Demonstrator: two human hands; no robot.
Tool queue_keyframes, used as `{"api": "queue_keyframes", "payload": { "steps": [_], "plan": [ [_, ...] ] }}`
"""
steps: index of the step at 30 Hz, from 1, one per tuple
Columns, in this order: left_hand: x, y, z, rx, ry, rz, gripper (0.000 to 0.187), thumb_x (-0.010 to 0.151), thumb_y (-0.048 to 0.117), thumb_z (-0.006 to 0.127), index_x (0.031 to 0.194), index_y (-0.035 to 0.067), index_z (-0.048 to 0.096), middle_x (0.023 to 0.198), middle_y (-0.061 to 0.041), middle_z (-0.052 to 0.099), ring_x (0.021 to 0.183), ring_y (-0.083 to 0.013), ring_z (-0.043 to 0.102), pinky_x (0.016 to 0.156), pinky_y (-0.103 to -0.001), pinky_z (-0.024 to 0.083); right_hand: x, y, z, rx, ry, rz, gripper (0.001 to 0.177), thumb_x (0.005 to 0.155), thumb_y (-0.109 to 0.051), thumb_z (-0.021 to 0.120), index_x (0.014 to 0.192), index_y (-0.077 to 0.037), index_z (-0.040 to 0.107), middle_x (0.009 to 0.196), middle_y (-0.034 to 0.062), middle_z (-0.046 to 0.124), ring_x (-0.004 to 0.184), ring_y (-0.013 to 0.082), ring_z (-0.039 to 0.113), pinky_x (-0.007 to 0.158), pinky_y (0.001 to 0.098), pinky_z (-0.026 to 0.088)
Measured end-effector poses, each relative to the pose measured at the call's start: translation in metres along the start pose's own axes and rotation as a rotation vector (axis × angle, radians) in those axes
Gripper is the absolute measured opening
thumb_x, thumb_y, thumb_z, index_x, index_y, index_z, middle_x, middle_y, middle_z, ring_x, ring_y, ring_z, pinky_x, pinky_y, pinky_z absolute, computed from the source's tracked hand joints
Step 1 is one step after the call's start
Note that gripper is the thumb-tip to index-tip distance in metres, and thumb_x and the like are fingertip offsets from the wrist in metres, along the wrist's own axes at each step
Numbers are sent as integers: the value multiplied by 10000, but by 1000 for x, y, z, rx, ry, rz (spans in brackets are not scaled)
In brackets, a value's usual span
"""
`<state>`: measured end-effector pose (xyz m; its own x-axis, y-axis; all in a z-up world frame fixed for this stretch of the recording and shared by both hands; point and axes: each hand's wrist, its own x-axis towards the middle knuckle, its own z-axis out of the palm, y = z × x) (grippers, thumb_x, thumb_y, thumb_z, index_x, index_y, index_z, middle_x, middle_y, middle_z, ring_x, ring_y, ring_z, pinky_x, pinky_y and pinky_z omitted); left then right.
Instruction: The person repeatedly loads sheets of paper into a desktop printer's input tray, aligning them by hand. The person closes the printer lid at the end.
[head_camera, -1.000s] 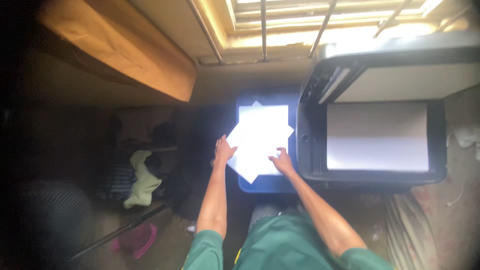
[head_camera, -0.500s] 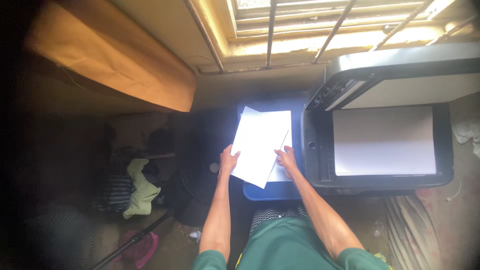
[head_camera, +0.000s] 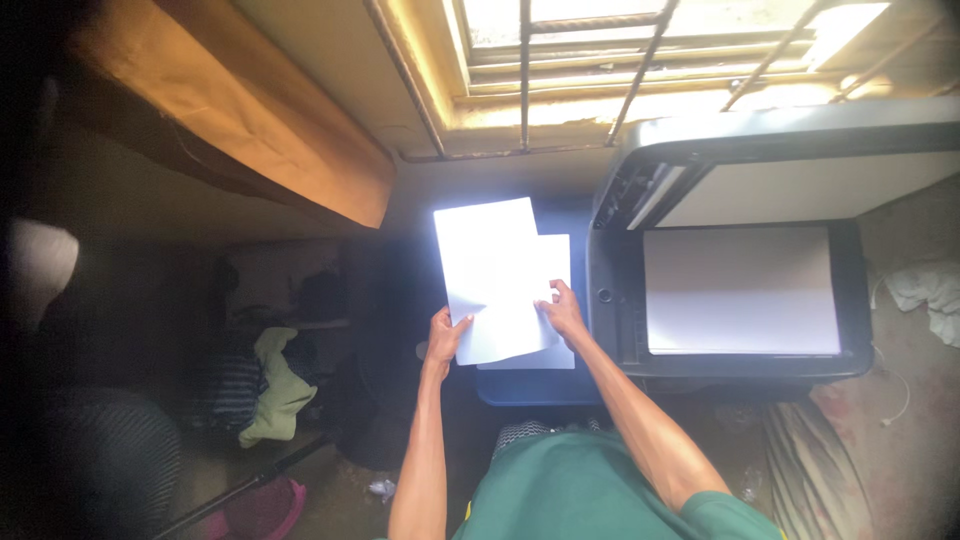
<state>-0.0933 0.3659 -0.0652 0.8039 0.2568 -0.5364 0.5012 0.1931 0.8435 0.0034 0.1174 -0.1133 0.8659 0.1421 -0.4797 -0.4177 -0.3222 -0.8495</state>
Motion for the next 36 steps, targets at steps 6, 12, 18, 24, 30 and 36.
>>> {"api": "queue_keyframes", "payload": {
  "steps": [6,12,18,24,30,36],
  "plan": [
    [-28,34,6,42,-59,49,394,869,81,734,1233,24,593,1096,-127,738,903,-169,734,714,-341,593,-34,-51,-69,-131,-62,-401,325,874,-142,744,1136,-5,607,960,119,714,908,180,656,820,357,521],
    [-26,124,26,59,-93,237,462,848,89,753,1265,17,568,1039,-95,709,869,-192,738,707,-340,605,-70,-112,-167,-130,-191,-562,257,908,-93,731,1126,10,643,976,103,707,959,140,625,869,350,520],
    [-40,211,79,346,-209,363,587,844,144,824,1376,55,591,954,-126,710,881,-175,714,815,-305,587,-110,-166,-265,-256,-230,-589,290,900,-109,704,1174,-15,687,1025,70,774,963,145,688,886,341,541],
    [-56,226,152,596,-397,219,648,735,175,855,1343,143,633,1025,-33,767,972,-130,725,901,-346,555,-145,-201,-354,-454,-219,-513,251,889,-144,713,1118,-44,709,972,95,789,915,196,729,847,378,564],
    [-46,163,262,488,-545,471,370,900,252,797,1190,28,747,1033,-74,783,984,-170,696,885,-342,558,-134,-203,-415,-555,-184,-543,320,803,-161,796,1099,-62,723,942,81,789,957,179,722,853,379,559],
    [-49,113,322,287,-208,178,395,909,299,765,1125,-30,731,967,-142,757,872,-238,710,785,-382,577,-110,-175,-494,-359,-122,-375,432,765,-188,869,1144,-69,701,887,56,749,782,158,637,645,339,515]
  ]
}}
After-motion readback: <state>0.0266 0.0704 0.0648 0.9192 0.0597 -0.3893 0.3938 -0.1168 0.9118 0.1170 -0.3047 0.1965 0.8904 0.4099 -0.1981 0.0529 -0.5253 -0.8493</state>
